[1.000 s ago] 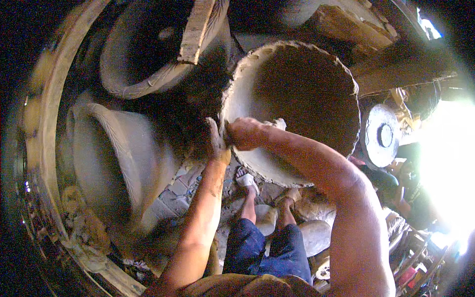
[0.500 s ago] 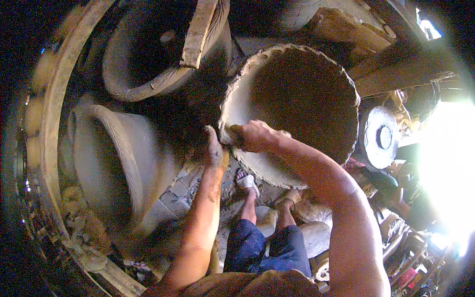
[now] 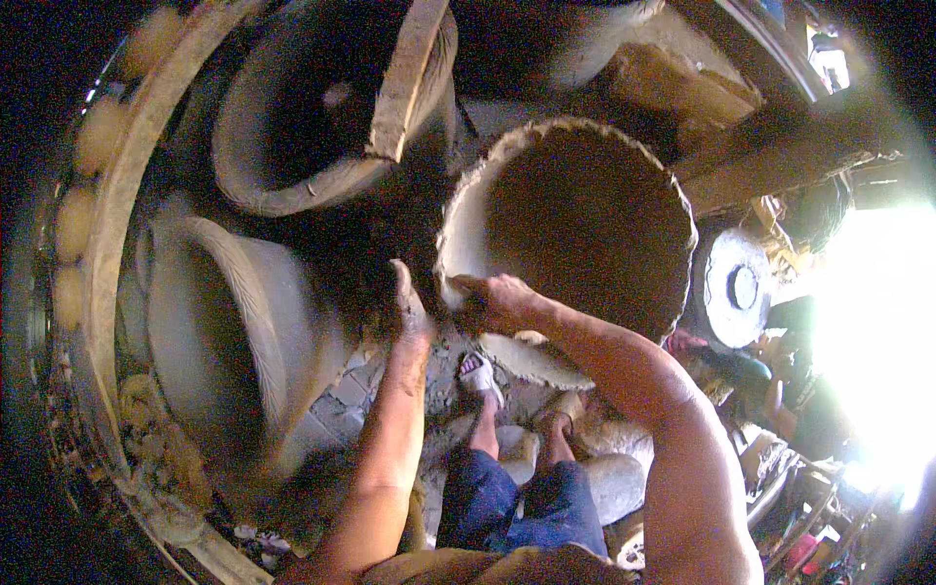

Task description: The person shapes a large clay pot by hand, smoothing the interior and exterior surfaces and refining the rim. They repeatedly wipe the pot with a cloth and adjust the clay with both hands while seated on the floor.

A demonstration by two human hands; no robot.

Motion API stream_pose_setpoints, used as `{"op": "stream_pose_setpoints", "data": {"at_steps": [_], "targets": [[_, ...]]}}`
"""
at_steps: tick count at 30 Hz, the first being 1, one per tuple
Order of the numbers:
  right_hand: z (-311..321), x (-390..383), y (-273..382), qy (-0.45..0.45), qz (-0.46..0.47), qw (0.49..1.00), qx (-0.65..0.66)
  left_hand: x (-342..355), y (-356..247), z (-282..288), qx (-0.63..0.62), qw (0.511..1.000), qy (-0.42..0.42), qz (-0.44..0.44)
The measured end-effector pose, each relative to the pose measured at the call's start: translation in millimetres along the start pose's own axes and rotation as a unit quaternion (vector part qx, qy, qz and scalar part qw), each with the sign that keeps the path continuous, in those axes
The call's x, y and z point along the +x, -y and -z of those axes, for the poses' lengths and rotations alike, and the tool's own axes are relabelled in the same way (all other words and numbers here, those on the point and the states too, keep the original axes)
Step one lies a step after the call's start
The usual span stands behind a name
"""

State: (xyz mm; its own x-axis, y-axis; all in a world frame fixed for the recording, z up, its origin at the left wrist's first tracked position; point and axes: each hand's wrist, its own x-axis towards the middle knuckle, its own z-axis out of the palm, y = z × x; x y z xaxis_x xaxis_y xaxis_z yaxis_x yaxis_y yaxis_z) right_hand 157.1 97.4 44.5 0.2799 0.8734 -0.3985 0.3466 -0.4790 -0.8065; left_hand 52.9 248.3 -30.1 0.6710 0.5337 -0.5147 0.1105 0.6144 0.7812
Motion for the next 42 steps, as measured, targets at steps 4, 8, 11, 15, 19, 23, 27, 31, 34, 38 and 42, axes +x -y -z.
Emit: {"op": "stream_pose_setpoints", "data": {"at_steps": [4,8,11,15,19,23,27,31,34,38,42], "targets": [[-5.2,18.1,-0.5,-0.043,0.05,0.985,-0.162,-12.3,21.0,8.7,-0.082,0.986,0.074,0.126],[-6.4,36.7,11.8,0.057,0.025,0.955,-0.289,-9.1,34.6,-4.8,-0.1,0.992,0.023,0.071],[-4.3,32.5,17.8,0.167,0.054,0.963,-0.205,-0.9,21.6,-12.8,-0.149,0.977,0.025,0.148],[-4.5,13.5,9.4,0.046,-0.017,0.998,0.035,-2.8,-7.4,-18.1,-0.059,0.992,0.021,0.106],[-10.6,8.8,-5.5,0.012,0.012,1.0,-0.025,-21.6,-20.6,-15.0,-0.119,0.992,0.03,0.037],[-17.1,27.3,-3.7,-0.045,0.014,0.983,-0.177,-29.4,-4.2,-13.3,-0.027,0.994,-0.022,0.1],[-14.4,41.7,12.3,0.119,0.025,0.948,-0.296,-21.4,10.2,-20.1,-0.087,0.992,-0.002,0.088],[-6.7,28.1,14.9,0.157,0.012,0.981,-0.115,-13.5,-5.7,-26.5,-0.074,0.972,0.003,0.222],[-3.3,9.4,1.4,0.076,-0.023,0.994,0.08,-12.6,-21.8,-26.1,-0.089,0.99,0.049,0.095],[-7.5,5.3,-12.7,-0.005,-0.001,0.999,-0.042,-16.1,-17.0,-12.9,-0.031,0.997,-0.046,0.045],[-10.1,25.3,-4.2,-0.019,0.026,0.988,-0.15,-15.5,17.3,-4.4,-0.077,0.989,0.113,0.057]]}}
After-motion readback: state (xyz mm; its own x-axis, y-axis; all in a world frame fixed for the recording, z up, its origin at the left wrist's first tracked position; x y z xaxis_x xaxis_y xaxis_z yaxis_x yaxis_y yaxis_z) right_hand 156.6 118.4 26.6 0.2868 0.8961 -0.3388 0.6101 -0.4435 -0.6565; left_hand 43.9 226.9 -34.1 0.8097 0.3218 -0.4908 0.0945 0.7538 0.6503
